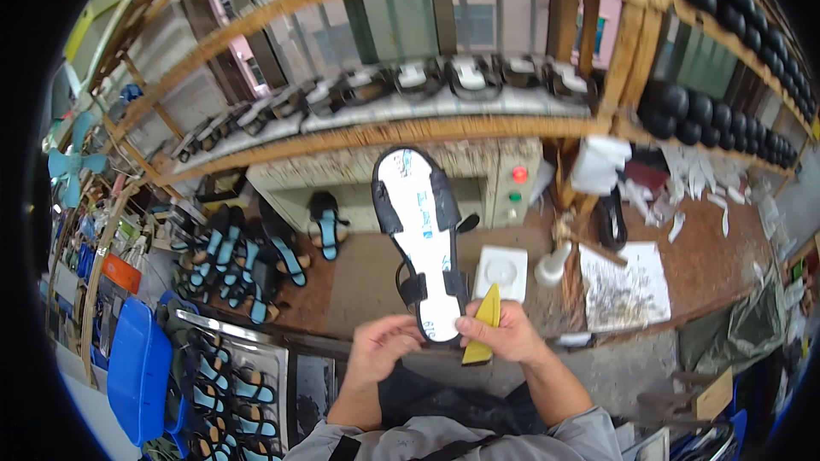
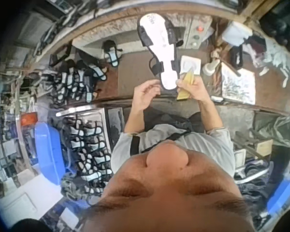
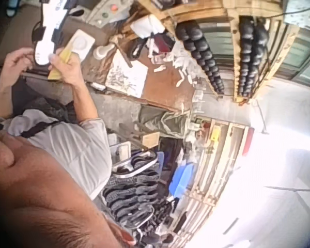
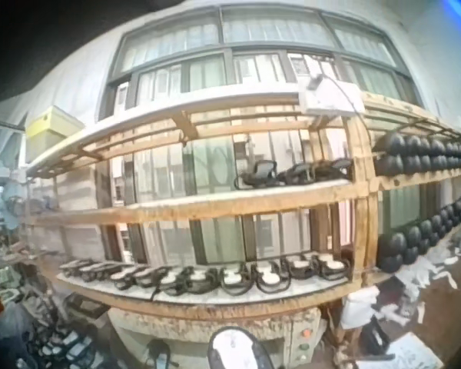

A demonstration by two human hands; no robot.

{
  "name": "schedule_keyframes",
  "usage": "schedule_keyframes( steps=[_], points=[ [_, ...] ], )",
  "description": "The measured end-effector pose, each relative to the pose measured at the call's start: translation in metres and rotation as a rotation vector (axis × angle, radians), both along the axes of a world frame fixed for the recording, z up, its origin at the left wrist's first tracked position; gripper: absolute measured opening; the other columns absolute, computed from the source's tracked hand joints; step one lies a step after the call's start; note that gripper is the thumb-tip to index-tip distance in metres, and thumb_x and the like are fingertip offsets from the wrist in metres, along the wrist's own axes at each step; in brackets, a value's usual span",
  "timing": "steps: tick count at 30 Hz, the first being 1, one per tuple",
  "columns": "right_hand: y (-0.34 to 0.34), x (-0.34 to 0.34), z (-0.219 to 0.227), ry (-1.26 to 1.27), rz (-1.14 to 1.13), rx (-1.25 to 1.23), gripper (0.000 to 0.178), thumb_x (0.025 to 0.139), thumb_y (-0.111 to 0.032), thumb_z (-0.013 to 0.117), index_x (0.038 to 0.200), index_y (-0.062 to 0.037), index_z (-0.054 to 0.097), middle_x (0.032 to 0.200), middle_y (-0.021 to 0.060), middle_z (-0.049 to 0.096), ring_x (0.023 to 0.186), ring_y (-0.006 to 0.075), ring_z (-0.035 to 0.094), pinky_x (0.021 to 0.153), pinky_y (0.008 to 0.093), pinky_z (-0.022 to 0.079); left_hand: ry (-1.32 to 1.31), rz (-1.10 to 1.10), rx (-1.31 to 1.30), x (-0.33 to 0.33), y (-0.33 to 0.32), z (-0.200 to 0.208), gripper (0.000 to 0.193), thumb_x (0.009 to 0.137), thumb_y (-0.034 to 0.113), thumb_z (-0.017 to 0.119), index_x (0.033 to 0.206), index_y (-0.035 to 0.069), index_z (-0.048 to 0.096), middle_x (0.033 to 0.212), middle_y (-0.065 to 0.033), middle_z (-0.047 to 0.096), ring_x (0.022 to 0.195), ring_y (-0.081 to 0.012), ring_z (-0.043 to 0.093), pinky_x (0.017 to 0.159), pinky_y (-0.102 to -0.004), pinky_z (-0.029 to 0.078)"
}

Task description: Apply glue to the edges and soles of shoes using a brush.

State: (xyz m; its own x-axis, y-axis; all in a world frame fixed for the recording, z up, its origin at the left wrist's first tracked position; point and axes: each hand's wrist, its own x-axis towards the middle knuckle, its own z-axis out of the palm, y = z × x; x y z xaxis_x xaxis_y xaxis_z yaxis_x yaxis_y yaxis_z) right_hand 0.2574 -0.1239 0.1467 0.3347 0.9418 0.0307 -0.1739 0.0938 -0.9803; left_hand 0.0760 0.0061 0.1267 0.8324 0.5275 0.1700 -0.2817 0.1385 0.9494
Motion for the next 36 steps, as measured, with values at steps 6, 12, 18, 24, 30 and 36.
schedule_keyframes(
  steps=[6,12,18,24,30,36],
  points=[
    [0.048,0.006,0.111,-0.001,0.038,0.090,0.019,0.086,-0.018,0.062,0.084,0.0009,0.061,0.070,0.0022,0.060,0.063,0.0078,0.057,0.057,0.0216,0.045,-0.059,0.118,-0.083,0.019,0.020,0.124,0.021,0.087,0.007,0.055,0.104,-0.006,0.056,0.084,-0.0098,0.062,0.068,-0.0142,0.061,0.058,-0.0248,0.050],
    [0.072,0.021,0.177,-0.210,0.059,0.065,0.027,0.087,-0.023,0.061,0.097,0.0025,0.063,0.070,0.0018,0.061,0.066,0.0074,0.056,0.059,0.0214,0.045,-0.223,0.163,-0.078,0.033,0.118,0.271,0.014,0.084,0.011,0.055,0.081,-0.002,0.056,0.066,-0.0078,0.058,0.049,-0.0159,0.056,0.042,-0.0274,0.047],
    [0.064,0.029,0.147,-0.058,-0.177,0.074,0.023,0.088,-0.022,0.058,0.087,-0.0003,0.063,0.069,0.0030,0.062,0.071,0.0097,0.056,0.067,0.0244,0.045,-0.199,-0.010,-0.063,0.145,0.226,0.381,0.016,0.084,0.015,0.057,0.090,0.001,0.054,0.075,-0.0077,0.059,0.062,-0.0118,0.054,0.053,-0.0249,0.045],
    [0.041,0.038,0.129,0.013,-0.329,0.118,0.021,0.087,-0.020,0.059,0.085,0.0009,0.062,0.069,0.0046,0.060,0.070,0.0102,0.055,0.068,0.0249,0.044,-0.111,-0.019,-0.152,0.238,0.269,0.395,0.011,0.082,0.011,0.055,0.085,0.000,0.055,0.073,-0.0095,0.062,0.060,-0.0147,0.060,0.055,-0.0263,0.054],
    [0.007,0.039,0.119,0.108,-0.442,0.104,0.024,0.085,-0.022,0.060,0.087,0.0015,0.061,0.063,0.0057,0.059,0.057,0.0129,0.056,0.054,0.0238,0.045,-0.117,-0.048,-0.166,0.248,0.270,0.387,0.013,0.083,0.011,0.054,0.087,-0.002,0.056,0.074,-0.0113,0.063,0.060,-0.0155,0.061,0.055,-0.0269,0.055],
    [0.020,0.046,0.094,0.295,-0.640,0.086,0.027,0.090,-0.027,0.053,0.087,-0.0004,0.058,0.070,0.0055,0.058,0.062,0.0136,0.057,0.057,0.0265,0.047,-0.543,0.313,0.008,0.182,0.206,0.341,0.019,0.087,0.019,0.056,0.092,0.000,0.056,0.075,-0.0110,0.061,0.062,-0.0165,0.060,0.057,-0.0289,0.052]
  ],
)
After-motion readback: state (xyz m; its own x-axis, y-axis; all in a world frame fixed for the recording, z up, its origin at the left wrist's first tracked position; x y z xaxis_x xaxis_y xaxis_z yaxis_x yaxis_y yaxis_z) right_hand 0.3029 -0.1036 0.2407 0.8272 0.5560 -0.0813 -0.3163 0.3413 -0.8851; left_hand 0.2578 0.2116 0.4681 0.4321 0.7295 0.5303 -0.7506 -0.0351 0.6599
